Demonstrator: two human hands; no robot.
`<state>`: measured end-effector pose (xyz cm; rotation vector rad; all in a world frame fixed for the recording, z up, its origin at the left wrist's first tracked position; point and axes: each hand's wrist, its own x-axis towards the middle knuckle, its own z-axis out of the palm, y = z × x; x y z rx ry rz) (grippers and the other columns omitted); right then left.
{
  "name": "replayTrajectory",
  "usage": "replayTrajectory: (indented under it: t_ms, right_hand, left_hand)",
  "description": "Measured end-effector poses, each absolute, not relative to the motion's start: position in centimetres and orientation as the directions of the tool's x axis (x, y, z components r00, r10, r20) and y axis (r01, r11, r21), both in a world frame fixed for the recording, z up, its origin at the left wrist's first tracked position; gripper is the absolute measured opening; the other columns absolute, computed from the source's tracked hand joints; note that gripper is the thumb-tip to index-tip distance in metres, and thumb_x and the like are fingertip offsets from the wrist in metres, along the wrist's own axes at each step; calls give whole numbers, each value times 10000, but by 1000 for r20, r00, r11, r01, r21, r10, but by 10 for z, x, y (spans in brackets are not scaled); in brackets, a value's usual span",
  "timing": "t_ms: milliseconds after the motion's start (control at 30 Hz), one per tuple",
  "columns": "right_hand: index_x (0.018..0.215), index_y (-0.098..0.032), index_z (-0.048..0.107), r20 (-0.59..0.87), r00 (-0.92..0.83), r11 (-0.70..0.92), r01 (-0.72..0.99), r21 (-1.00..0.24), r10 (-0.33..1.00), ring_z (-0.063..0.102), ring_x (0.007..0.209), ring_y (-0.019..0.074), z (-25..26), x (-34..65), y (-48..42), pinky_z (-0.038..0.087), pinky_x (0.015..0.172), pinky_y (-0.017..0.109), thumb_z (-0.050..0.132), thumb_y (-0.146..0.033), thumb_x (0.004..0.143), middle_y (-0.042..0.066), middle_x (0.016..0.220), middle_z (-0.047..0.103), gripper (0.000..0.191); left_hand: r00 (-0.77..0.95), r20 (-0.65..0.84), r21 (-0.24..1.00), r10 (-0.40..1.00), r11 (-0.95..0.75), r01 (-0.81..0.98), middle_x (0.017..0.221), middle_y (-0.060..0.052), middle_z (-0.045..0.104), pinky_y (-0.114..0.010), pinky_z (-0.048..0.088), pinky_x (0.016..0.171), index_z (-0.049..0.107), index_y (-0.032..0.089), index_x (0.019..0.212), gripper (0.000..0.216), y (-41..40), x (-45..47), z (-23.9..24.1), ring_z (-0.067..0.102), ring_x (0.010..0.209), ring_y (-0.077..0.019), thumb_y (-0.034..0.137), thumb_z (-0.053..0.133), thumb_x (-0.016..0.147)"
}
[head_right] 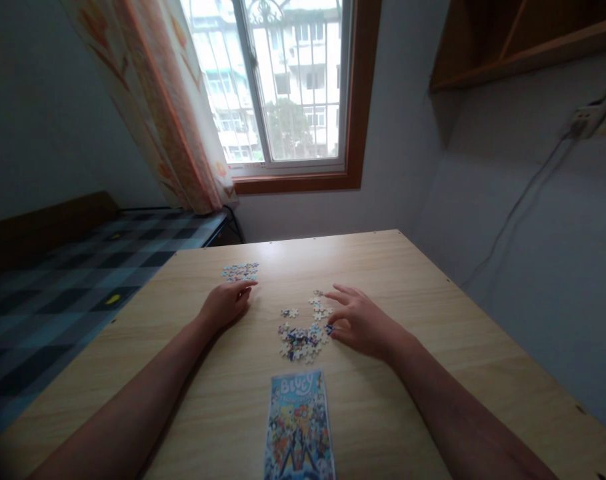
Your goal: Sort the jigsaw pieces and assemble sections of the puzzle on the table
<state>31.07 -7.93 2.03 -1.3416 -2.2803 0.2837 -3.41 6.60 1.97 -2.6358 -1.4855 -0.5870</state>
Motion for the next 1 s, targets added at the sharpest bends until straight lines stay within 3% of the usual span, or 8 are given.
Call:
replayTrajectory:
  t_ms: [267, 367, 467, 600, 733, 1000]
  right_hand:
    - [820, -237, 782, 266, -192, 316, 750, -581, 945, 459, 1363, 273, 12, 330, -64, 352, 1149, 517, 666, -351, 859, 62, 1334, 606, 168]
    - [813, -225, 789, 259, -127, 251, 807, -535, 958, 466, 1349, 285, 6, 336, -61, 347, 1152, 526, 657, -314, 845, 81, 1328, 606, 163]
    - [924, -234, 792, 318, -116, 255, 861, -440, 941, 460, 1347, 288, 2, 335, -61, 344, 1152, 533, 654, -306, 842, 88, 1330, 602, 176]
    - [998, -254, 779, 414, -192, 360, 852, -379, 890, 439, 1361, 293, 7, 321, -68, 347, 1140, 549, 673, -303, 847, 82, 1350, 587, 191]
    - [1000, -315, 770, 350, -402, 518, 772, -367, 846, 344, 1439, 293, 19, 298, -83, 282, 1162, 584, 713, -298, 826, 23, 1434, 523, 183]
    - [840, -270, 765, 257, -439, 508, 768, -390, 861, 295, 1465, 310, 27, 297, -89, 216, 1170, 635, 713, -268, 812, 2, 1461, 492, 59]
  left_hand:
    - [463, 359, 130, 810, -535, 835, 1077, -57, 756, -353, 545, 851, 737, 236, 1157, 372, 69, -37, 19, 711, 956, -253, 269, 466, 904]
    - [461, 343, 133, 818, -528, 838, 1067, -55, 758, -344, 547, 837, 737, 237, 1159, 373, 69, -36, 19, 714, 935, -246, 266, 469, 902]
    - [464, 340, 134, 818, -531, 837, 1065, -48, 759, -335, 547, 831, 735, 242, 1163, 371, 68, -35, 20, 716, 923, -238, 265, 474, 900]
    - [467, 361, 132, 807, -540, 831, 1059, -43, 761, -327, 546, 833, 743, 253, 1142, 358, 67, -35, 19, 716, 922, -233, 263, 481, 897]
    - [475, 361, 136, 803, -549, 825, 1047, -42, 763, -321, 545, 838, 749, 254, 1126, 352, 67, -35, 19, 715, 922, -230, 260, 484, 894]
    - [474, 353, 144, 807, -547, 825, 1040, -43, 764, -318, 545, 836, 748, 249, 1130, 357, 67, -35, 19, 714, 918, -227, 266, 481, 894]
